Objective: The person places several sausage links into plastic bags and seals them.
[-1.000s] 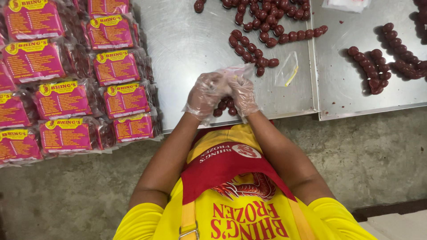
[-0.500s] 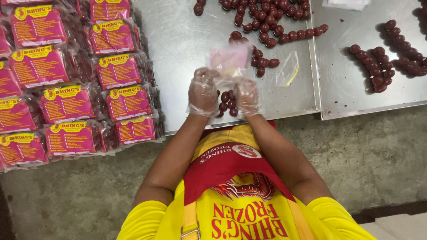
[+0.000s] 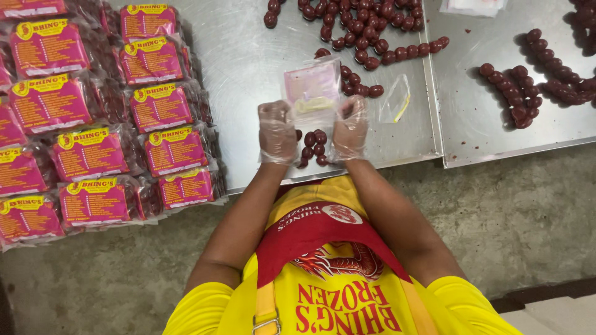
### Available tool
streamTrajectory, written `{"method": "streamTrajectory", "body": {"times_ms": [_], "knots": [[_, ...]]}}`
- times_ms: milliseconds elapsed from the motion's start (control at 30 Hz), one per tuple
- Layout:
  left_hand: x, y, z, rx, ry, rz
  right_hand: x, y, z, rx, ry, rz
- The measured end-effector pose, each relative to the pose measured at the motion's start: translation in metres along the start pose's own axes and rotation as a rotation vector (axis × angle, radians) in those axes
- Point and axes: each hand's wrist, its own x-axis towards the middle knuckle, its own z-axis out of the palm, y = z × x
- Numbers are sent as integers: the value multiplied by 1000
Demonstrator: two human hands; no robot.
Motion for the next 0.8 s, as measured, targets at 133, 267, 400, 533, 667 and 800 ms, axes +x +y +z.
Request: {"method": "streamTrajectory", "body": {"times_ms": [133,267,400,533,667,800], "knots": [[-2,7,-30,-698,-147,-338,-12,-2,3,271,-85,534],[-41,0,-60,-861,-531,-876,-43,-20,-47,544,-248,862],[-72,-44,-47,-1401,-1036,-786,-62,-51,-78,805,-613,1158],[-65,-58,-55,-954,-909,-579,-32,-81,-63,745,-956,1092],[13,-22,-57,7,-970,-328,23,-90,-33,-490,-1061,426],[46,26,-80,464,-858,8,53,-74,1,-897,-979,-151]]}}
